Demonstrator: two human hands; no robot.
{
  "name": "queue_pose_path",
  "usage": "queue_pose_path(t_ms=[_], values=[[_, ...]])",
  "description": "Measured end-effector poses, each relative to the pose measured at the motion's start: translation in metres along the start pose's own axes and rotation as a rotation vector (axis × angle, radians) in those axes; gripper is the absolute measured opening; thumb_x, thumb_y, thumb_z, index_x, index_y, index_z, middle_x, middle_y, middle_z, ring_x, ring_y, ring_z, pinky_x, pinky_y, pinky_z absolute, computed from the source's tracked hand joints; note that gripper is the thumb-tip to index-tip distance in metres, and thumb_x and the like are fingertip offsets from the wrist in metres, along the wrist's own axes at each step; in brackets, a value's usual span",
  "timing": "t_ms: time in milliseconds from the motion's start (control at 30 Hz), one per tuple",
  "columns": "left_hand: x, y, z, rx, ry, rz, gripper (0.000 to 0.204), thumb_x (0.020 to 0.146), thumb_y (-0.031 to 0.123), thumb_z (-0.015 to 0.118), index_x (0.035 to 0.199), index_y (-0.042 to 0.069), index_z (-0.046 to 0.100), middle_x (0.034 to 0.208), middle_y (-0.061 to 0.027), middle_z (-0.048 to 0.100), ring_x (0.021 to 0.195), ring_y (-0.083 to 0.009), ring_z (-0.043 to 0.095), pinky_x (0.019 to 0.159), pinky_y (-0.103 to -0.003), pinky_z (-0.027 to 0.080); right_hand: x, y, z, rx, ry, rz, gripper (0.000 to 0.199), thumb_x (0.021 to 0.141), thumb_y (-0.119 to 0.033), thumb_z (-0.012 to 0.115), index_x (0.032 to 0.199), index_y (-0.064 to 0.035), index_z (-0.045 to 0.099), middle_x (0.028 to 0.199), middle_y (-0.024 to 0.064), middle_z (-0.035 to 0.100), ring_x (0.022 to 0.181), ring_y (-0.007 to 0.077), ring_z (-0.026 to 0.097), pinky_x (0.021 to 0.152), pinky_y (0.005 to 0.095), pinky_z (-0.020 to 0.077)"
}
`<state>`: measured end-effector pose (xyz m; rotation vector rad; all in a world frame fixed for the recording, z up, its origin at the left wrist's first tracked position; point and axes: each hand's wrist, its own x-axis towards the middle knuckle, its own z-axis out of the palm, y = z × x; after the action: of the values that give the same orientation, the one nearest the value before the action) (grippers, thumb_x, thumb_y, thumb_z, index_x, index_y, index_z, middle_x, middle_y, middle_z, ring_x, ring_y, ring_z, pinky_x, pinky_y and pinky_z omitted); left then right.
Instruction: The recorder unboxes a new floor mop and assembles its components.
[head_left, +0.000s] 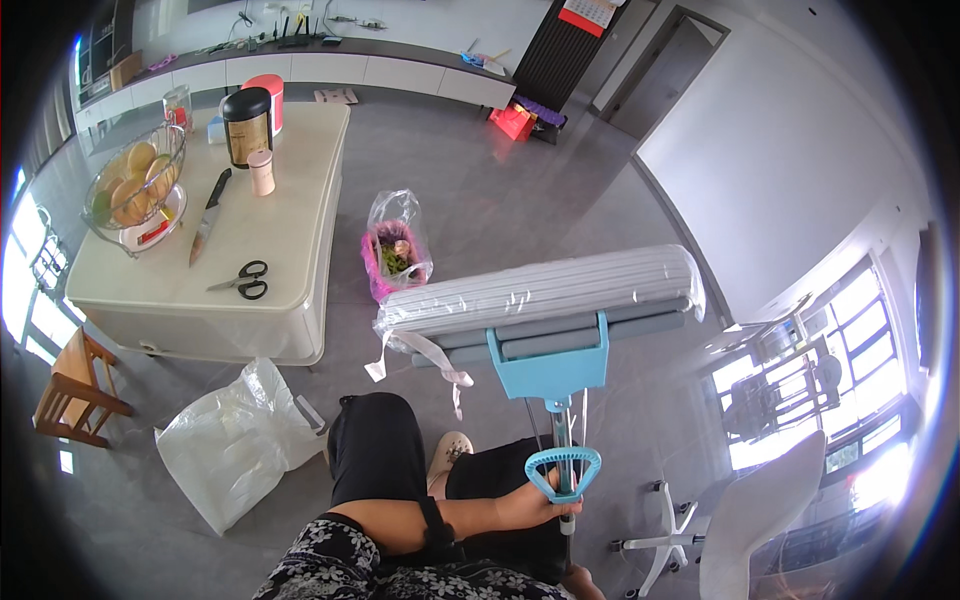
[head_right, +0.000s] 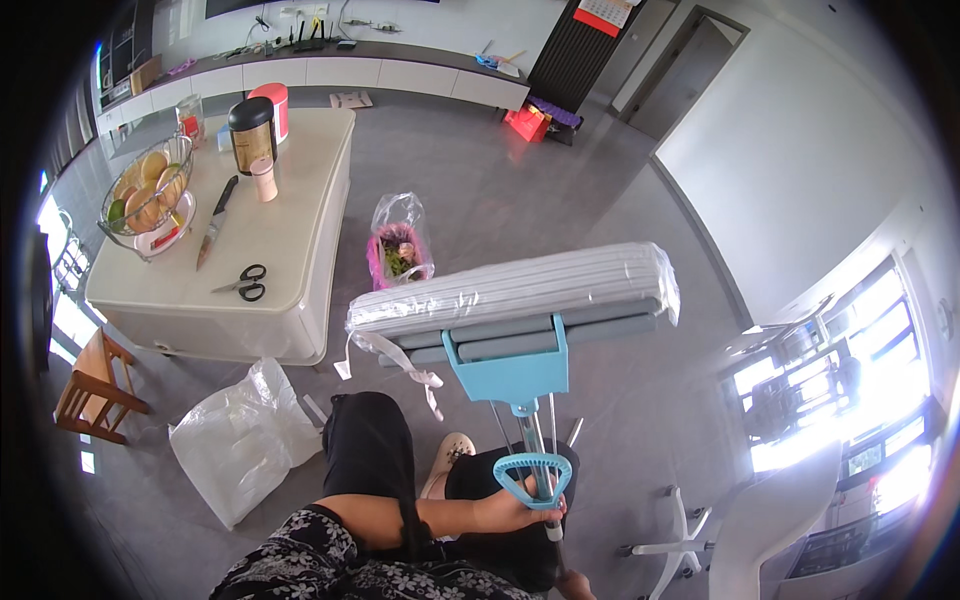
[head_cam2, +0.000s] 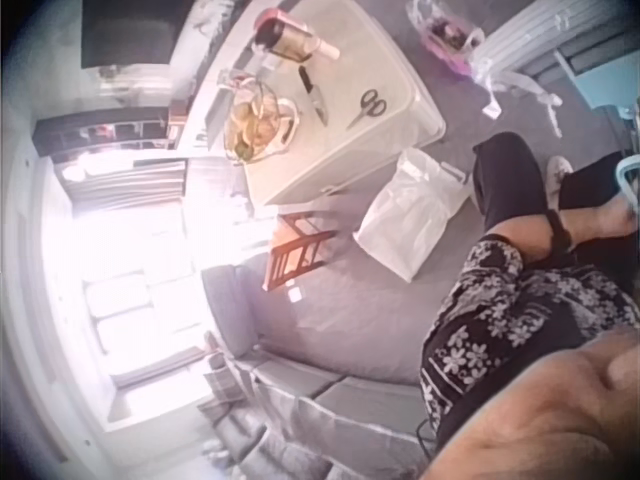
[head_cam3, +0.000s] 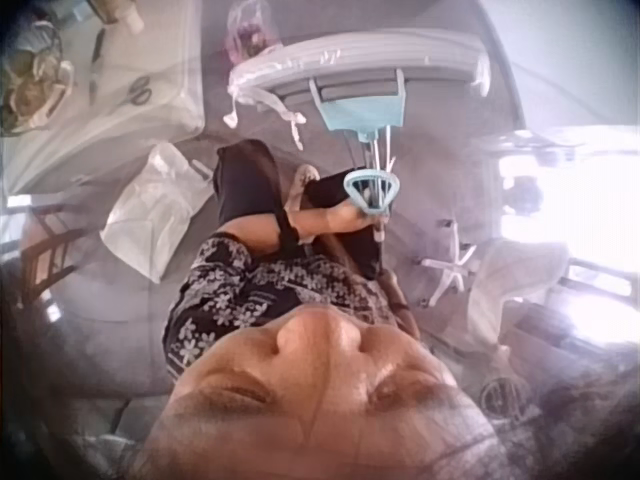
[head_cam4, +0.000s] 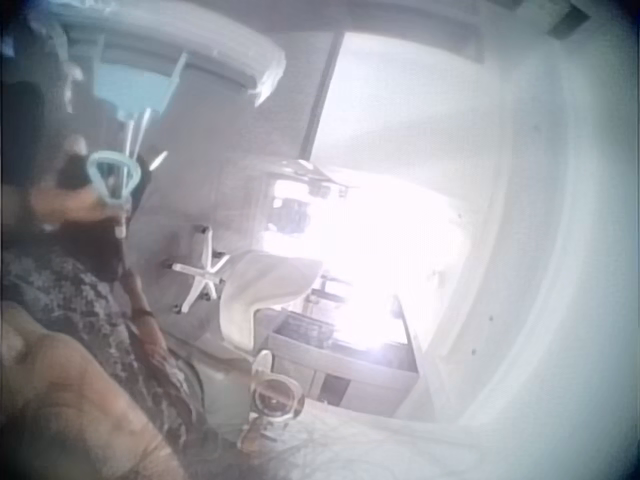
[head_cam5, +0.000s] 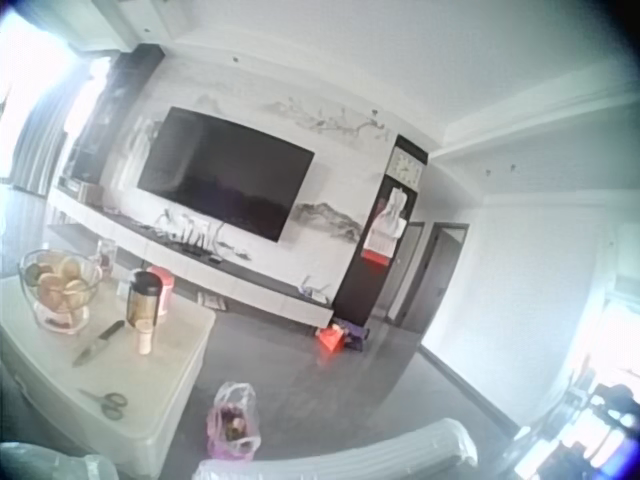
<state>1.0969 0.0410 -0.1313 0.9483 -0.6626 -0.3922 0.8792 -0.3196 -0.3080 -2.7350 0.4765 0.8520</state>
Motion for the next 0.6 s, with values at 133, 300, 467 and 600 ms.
queue_pose_path(t_ms=[133, 300, 467, 600], values=[[0.005, 0.002, -0.009, 0.044, 0.122, 0.001, 0.029, 0.084, 0.006, 0.058, 0.100, 0.005, 0.034, 0.089, -0.0058, 0.054, 0.086, -0.0144, 0.057, 0.073, -0.028, 0.048, -0.036, -0.052, -0.020, -0.001, 0.469, 0.028, 0.024, 0.065, -0.022, 0.068, 0.067, -0.0051, 0.051, 0.068, 0.0145, 0.055, 0.068, 0.0379, 0.054, 0.062, 0.0417, 0.0431], [0.018, 0.029, -0.035, 0.149, 0.385, -0.083, 0.016, 0.082, 0.006, 0.061, 0.091, 0.000, 0.049, 0.083, -0.0088, 0.061, 0.081, -0.0168, 0.061, 0.071, -0.028, 0.049, -0.059, -0.071, -0.043, 0.068, 0.784, 0.021, 0.015, 0.070, -0.014, 0.057, 0.075, -0.0029, 0.048, 0.072, 0.0170, 0.048, 0.068, 0.0397, 0.047, 0.061, 0.0484, 0.0378], [0.033, 0.034, -0.082, -0.209, 0.421, -0.241, 0.011, 0.083, 0.009, 0.060, 0.086, 0.000, 0.054, 0.080, -0.0109, 0.060, 0.079, -0.0232, 0.062, 0.068, -0.032, 0.051, -0.089, -0.129, -0.089, 0.131, 0.330, 0.100, 0.019, 0.072, -0.016, 0.059, 0.067, 0.0001, 0.052, 0.063, 0.0190, 0.052, 0.059, 0.0344, 0.052, 0.057, 0.0449, 0.0413], [0.035, 0.059, -0.096, -0.110, 0.455, -0.382, 0.015, 0.083, 0.015, 0.060, 0.086, 0.001, 0.055, 0.081, -0.0106, 0.060, 0.079, -0.0244, 0.062, 0.071, -0.035, 0.051, -0.092, -0.129, -0.098, 0.487, -0.102, -0.118, 0.028, 0.070, -0.019, 0.068, 0.059, 0.0031, 0.055, 0.048, 0.0053, 0.051, 0.047, 0.0147, 0.051, 0.045, 0.0332, 0.0389]])
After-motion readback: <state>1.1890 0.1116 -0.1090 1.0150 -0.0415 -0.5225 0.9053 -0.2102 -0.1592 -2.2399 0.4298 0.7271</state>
